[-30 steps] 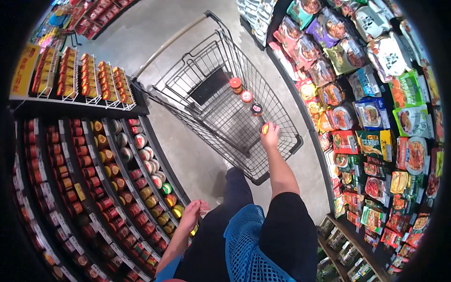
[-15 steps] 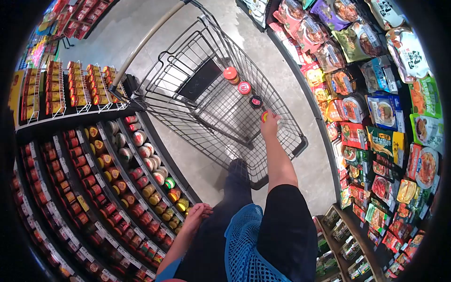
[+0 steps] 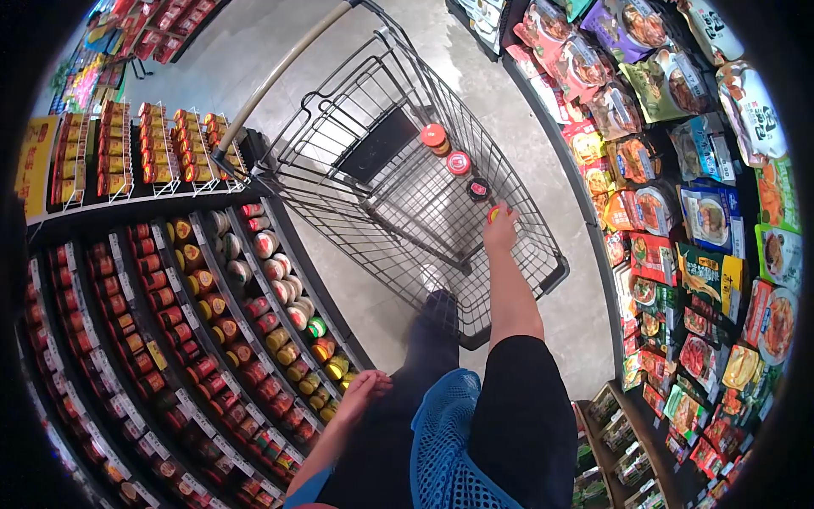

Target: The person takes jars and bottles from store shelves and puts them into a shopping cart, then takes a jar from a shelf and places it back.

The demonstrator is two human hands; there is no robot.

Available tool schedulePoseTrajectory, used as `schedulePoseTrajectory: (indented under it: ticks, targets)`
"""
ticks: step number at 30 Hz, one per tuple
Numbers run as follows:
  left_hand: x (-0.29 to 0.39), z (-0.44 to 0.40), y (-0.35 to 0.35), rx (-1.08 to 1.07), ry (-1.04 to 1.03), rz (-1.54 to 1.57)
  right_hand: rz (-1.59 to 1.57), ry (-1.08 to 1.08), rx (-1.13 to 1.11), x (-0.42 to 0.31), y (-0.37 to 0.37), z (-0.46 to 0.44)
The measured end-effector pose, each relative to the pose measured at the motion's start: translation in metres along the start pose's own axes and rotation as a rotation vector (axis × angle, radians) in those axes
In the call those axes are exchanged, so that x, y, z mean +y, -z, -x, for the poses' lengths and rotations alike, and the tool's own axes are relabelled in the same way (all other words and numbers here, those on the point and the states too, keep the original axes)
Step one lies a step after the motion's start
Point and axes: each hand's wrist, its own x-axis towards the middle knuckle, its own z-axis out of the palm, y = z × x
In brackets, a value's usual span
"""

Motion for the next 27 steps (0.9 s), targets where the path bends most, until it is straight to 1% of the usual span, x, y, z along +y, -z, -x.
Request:
schedulePoseTrajectory:
  ticks: [3,8,10,11,13,14,16,17,18,19,20,22,25,26,27]
  targets:
    - [0.006,0.0,-0.007,-0.014,-0.007,-0.033,0.056,-0.007,-0.041,0.002,0.002,-0.005]
    - [0.008,0.002,-0.006,0.032,0.021,-0.012,0.129,-0.014,-0.084,-0.009,0.009,0.004]
    - [0.001,-0.001,-0.005,0.019,-0.026,0.006,0.163,0.04,-0.113,-0.017,0.024,0.01]
    - [0.006,0.003,-0.007,0.007,-0.019,0.012,0.192,0.03,-0.175,-0.031,0.038,0.021]
    - [0.005,0.006,-0.003,-0.016,-0.069,0.029,-0.142,0.179,-0.071,0.011,-0.004,0.016]
    - [0.006,0.008,-0.005,-0.022,-0.091,0.029,-0.061,0.202,-0.106,-0.011,0.014,0.033]
    - [0.016,0.013,-0.01,-0.001,-0.145,0.052,0.054,0.359,-0.115,-0.039,0.048,0.07]
    - [0.022,0.012,-0.011,0.014,-0.142,0.026,0.007,0.271,-0.151,-0.047,0.049,0.079]
    - [0.02,0.013,-0.009,0.017,-0.177,0.031,0.118,0.389,-0.054,-0.051,0.054,0.097]
    - [0.018,0.009,-0.007,0.013,-0.21,0.028,0.119,0.365,-0.063,-0.058,0.058,0.113]
    - [0.018,0.008,-0.005,0.001,-0.243,0.014,0.106,0.507,-0.059,-0.036,0.043,0.109]
    - [0.025,0.019,-0.003,0.029,-0.334,0.026,0.058,0.363,-0.088,-0.06,0.05,0.139]
    - [0.009,0.023,0.008,0.04,-0.444,0.085,0.088,0.62,-0.05,-0.1,0.064,0.171]
    - [0.002,0.02,0.013,0.038,-0.482,0.115,0.019,0.704,-0.073,-0.123,0.075,0.186]
    - [-0.005,0.016,0.021,0.07,-0.508,0.08,0.025,0.773,-0.036,-0.142,0.076,0.192]
